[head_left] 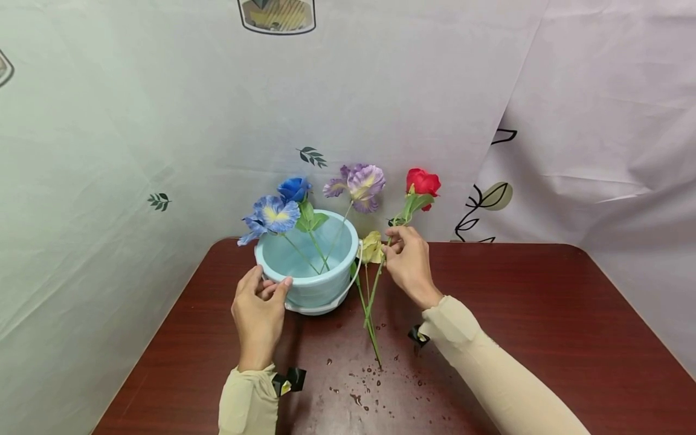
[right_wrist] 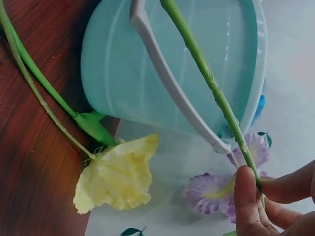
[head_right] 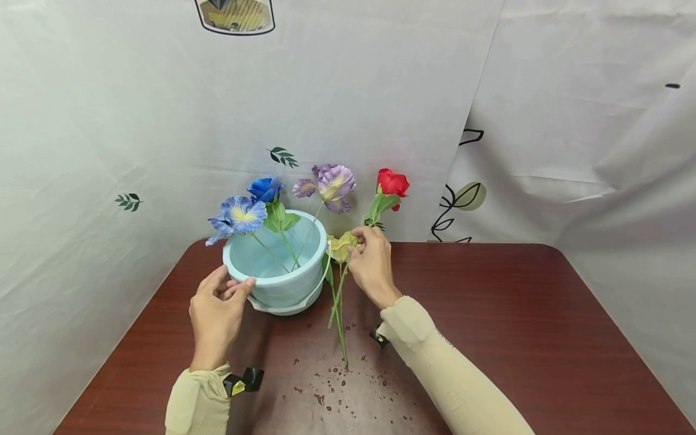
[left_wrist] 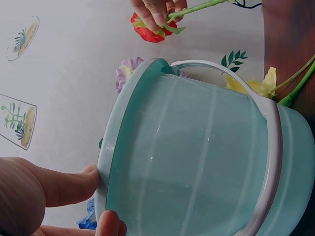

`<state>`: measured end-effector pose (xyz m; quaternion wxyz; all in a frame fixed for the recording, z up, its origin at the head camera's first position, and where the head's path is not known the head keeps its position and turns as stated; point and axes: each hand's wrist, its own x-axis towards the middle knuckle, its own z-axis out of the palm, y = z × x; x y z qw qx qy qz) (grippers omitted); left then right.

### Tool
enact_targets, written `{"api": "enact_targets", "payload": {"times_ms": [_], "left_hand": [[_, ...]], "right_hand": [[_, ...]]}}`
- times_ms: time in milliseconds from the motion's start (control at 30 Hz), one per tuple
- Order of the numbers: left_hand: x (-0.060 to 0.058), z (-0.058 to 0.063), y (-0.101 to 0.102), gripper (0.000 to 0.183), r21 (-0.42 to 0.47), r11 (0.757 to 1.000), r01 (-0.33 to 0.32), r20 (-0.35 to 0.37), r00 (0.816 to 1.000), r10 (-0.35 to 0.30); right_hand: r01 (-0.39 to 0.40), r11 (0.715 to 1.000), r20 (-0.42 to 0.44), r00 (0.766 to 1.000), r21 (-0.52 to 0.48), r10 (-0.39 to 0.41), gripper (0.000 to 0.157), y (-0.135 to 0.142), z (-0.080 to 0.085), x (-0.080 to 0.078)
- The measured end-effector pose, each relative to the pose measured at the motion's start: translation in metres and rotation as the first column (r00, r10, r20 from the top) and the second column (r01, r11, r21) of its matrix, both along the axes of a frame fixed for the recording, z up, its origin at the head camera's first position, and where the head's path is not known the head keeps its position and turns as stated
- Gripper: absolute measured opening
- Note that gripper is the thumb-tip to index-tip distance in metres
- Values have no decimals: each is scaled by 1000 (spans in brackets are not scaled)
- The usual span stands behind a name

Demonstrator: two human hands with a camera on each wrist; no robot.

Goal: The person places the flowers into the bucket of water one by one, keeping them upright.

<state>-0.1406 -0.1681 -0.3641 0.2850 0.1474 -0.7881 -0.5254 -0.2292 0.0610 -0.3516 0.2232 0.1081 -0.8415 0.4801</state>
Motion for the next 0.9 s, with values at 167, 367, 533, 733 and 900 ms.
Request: {"api": "enact_targets", "payload": {"times_ms": [167, 367, 533, 733, 900], "left_hand": [[0, 0, 0, 57, 2, 1000, 0, 8, 1000, 0], [0, 0, -1, 58, 6, 1000, 3, 13, 1000, -3], [0, 0, -1, 58, 11, 1000, 5, 13, 1000, -6], [0, 0, 0, 58, 3, 1000, 4, -2, 1000, -4], [-1, 0, 0, 58, 2, 1000, 3, 3, 1000, -3]], "right_hand": [[-20, 1000, -28, 999, -11, 20, 22, -1, 5, 1], [-31, 999, -66, 997, -18, 30, 22, -2, 10, 3], [-47, 998, -107, 993, -37, 42, 23, -4, 15, 4], [-72, 996, -153, 986, -59, 62, 24, -7, 21, 5], [-109, 989, -170, 981, -104, 90, 26, -10, 28, 8]]}}
